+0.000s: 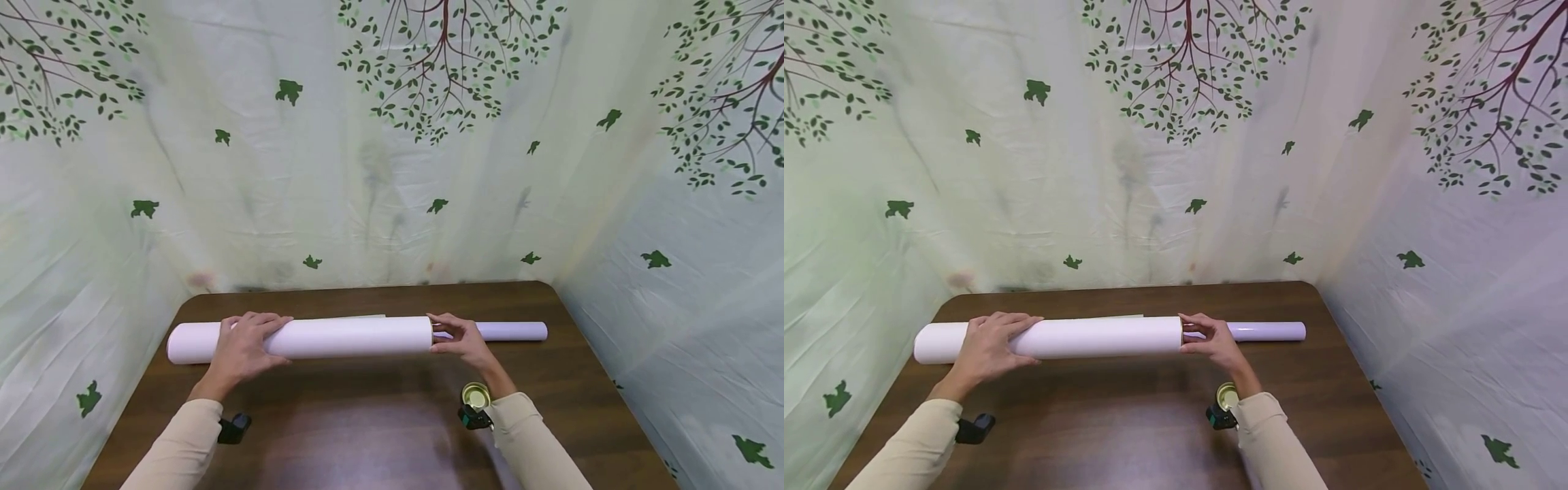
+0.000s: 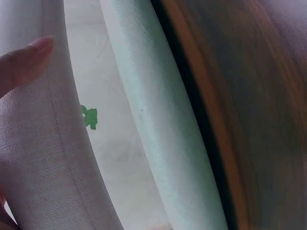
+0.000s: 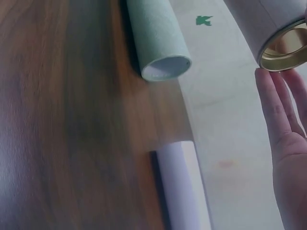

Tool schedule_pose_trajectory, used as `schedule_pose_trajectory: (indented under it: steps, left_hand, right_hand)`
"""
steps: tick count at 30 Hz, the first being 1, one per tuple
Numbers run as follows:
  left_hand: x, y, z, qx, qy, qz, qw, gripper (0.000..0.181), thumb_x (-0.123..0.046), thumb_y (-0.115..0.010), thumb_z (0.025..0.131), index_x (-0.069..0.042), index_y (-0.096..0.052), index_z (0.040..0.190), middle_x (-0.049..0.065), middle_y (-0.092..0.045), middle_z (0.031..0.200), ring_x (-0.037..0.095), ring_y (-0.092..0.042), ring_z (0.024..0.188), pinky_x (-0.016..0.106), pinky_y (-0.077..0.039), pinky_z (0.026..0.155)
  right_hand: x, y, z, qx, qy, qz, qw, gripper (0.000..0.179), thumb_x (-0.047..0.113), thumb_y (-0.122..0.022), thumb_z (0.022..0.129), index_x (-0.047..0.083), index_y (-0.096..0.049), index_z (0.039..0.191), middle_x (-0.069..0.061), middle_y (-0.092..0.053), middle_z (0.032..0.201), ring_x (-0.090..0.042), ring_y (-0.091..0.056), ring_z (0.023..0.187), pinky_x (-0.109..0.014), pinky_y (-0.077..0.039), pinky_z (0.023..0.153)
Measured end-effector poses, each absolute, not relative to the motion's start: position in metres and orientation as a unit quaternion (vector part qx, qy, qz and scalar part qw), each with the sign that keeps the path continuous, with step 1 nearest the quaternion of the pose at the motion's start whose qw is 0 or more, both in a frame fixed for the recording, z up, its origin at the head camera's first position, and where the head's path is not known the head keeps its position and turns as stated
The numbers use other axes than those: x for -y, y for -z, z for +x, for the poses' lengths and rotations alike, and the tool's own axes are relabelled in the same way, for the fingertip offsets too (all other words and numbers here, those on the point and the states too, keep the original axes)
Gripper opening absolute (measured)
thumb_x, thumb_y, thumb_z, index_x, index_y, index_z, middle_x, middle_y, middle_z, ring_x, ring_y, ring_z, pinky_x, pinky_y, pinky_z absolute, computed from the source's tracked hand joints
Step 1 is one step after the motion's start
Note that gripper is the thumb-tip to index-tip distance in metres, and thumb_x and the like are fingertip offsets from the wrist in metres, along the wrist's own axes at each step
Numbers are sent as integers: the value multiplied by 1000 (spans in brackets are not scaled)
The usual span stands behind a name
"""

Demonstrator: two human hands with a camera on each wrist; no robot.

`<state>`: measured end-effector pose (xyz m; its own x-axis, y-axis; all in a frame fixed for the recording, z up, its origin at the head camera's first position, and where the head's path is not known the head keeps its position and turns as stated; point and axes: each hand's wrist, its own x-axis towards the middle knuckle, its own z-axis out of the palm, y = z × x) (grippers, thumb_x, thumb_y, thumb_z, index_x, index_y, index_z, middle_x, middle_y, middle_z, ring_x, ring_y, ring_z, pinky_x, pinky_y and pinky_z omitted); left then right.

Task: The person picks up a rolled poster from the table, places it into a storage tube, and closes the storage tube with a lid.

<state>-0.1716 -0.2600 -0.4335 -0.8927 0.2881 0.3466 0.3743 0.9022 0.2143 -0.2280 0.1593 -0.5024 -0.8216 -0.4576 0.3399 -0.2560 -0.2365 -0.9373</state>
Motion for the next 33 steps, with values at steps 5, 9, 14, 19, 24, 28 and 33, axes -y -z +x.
schedule_pose_trajectory:
  steps: [5,9,14,19,24,28,33]
  left_hand:
    - [261,437,-171,961,142,-171,162,71,-30,-93,53,-11,-69,118,11,-67,111,34,-56,103,59,-30,88]
    - [261,441,-171,959,148,-174,167,72,-30,-94,53,-11,-69,118,12,-67,110,34,-56,101,58,-30,88]
    - [262,442,-170,963,151,-166,150,72,-31,-93,53,-12,-69,118,11,-68,110,33,-56,101,58,-30,87]
    - [263,443,-171,965,155,-164,136,72,-30,-93,54,-12,-68,119,11,-68,111,34,-56,102,58,-30,87]
    - [261,444,-170,965,156,-166,128,72,-31,-92,55,-11,-68,119,12,-68,112,32,-56,100,58,-30,85]
    - [259,442,-170,967,153,-166,123,71,-32,-92,55,-11,-69,119,13,-68,113,32,-57,99,57,-31,84]
    - [261,441,-170,970,139,-160,117,71,-32,-92,54,-12,-70,118,12,-68,113,32,-58,101,56,-33,82]
  right_hand:
    - [-156,506,-227,-610,734,-293,59,71,-5,-79,71,-23,-42,129,0,-59,114,-16,-62,107,-31,-52,87]
    - [-156,507,-227,-615,727,-300,53,65,-6,-78,73,-11,-51,132,0,-58,115,-17,-62,107,-31,-52,87]
    - [-158,505,-227,-627,712,-305,83,65,-3,-78,75,-3,-52,135,-1,-59,117,-19,-62,109,-32,-53,85]
    - [-159,504,-227,-623,714,-301,108,66,-10,-74,76,-17,-43,134,-3,-60,121,-18,-61,112,-33,-53,86]
    - [-159,507,-229,-637,704,-303,83,65,-10,-74,75,-22,-42,130,-3,-60,115,-19,-62,108,-32,-53,84]
    - [-160,510,-230,-641,703,-298,75,66,-7,-75,75,-23,-40,128,0,-61,111,-19,-63,106,-29,-53,83]
    - [-158,515,-230,-636,709,-294,81,68,-4,-77,74,-23,-39,128,2,-62,109,-15,-64,104,-28,-53,82]
